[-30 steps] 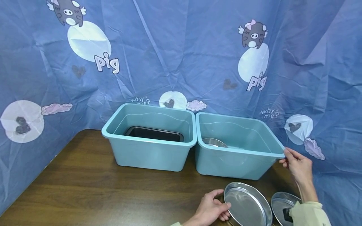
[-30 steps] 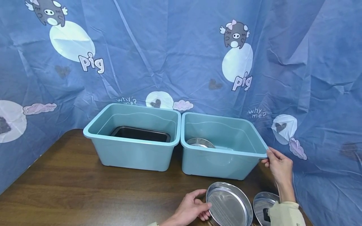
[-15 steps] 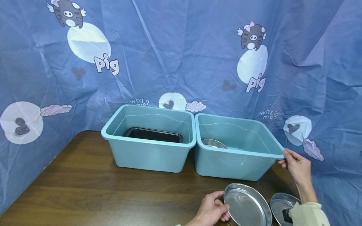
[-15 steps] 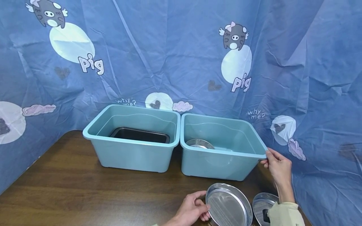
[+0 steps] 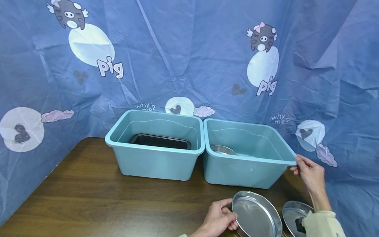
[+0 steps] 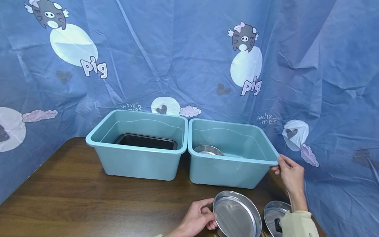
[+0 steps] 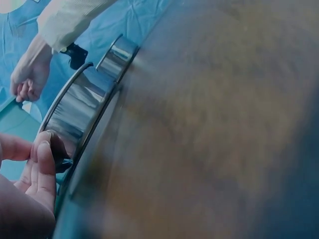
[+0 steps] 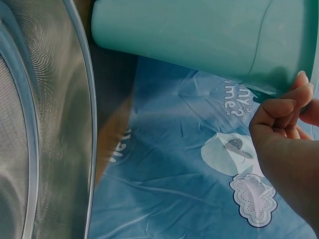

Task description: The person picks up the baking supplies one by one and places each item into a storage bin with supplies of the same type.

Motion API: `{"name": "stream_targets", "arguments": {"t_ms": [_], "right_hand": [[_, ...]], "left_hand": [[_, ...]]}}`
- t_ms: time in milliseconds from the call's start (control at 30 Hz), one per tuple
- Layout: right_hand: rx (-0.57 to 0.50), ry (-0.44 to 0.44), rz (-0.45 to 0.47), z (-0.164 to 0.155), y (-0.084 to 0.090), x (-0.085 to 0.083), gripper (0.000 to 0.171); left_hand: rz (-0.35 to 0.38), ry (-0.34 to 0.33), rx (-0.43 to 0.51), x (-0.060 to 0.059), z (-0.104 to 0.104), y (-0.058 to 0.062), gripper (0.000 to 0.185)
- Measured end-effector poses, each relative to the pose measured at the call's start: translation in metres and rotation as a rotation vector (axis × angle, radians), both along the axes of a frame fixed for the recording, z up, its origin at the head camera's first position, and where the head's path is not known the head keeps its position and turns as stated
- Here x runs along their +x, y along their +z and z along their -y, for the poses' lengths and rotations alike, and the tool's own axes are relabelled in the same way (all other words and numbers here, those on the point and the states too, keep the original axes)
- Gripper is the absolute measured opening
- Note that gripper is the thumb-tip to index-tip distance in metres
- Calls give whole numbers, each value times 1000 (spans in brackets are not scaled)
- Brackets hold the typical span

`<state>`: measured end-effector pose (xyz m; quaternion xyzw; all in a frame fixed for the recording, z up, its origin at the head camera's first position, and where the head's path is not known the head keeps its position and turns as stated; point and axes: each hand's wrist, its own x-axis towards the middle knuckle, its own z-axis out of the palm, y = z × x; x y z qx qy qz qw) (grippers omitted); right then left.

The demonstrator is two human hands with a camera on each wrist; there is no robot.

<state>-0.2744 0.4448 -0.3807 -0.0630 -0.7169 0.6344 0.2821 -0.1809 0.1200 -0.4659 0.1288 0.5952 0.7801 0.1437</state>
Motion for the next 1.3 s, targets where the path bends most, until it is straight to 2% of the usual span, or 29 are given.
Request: {"name": "stream_targets", "arguments": {"t_ms": [67, 133, 233, 300, 400, 500, 600, 700, 733, 833, 933, 967, 1033, 1133, 1167, 1200, 1300], "right_hand": [[22, -13, 40, 8, 9, 6, 12], [-1, -9, 55, 9, 11, 6, 14], [-16, 11, 37, -8, -3, -4, 22], [-5, 30, 32, -26, -20, -17, 25], [-2, 49, 38, -52, -39, -34, 23], [0, 44, 18, -61, -47, -42, 26], [54, 24, 12, -50, -39, -34, 35], [8, 29, -13, -33, -25, -22, 31], [54, 25, 1, -27, -20, -18, 34], [44, 4, 31, -11, -7, -8, 36], [116, -18, 82, 3, 6, 2, 46], [70, -13, 67, 5, 7, 2, 42], [48, -6, 69, 7, 10, 5, 43], [86, -1, 59, 6, 10, 6, 44], [52, 17, 32, 2, 6, 4, 40], [91, 5, 53, 4, 8, 5, 44], [66, -5, 59, 8, 11, 6, 41]], "left_hand": [[-5, 9, 6, -1, 3, 1, 55], [-6, 17, 13, -2, 5, 1, 54], [-5, 21, 20, -4, 7, 2, 56], [-12, 24, 21, -5, 8, 2, 57], [-24, 24, 16, -5, 9, 4, 57], [-28, 25, 10, -5, 10, 8, 58], [-29, 29, -4, -7, 11, 12, 57], [-32, 27, -23, -8, 13, 16, 57], [-33, 27, -28, -9, 13, 17, 56], [-40, 28, -34, -10, 15, 19, 57], [-56, 30, -31, -12, 16, 21, 58], [-63, 30, -31, -12, 16, 22, 58], [-75, 28, -34, -13, 17, 25, 58], [-87, 8, -41, -14, 18, 30, 58], [-88, -4, -45, -15, 19, 32, 58], [-88, -16, -50, -15, 19, 35, 58], [-95, -44, -64, -18, 21, 41, 57]]}}
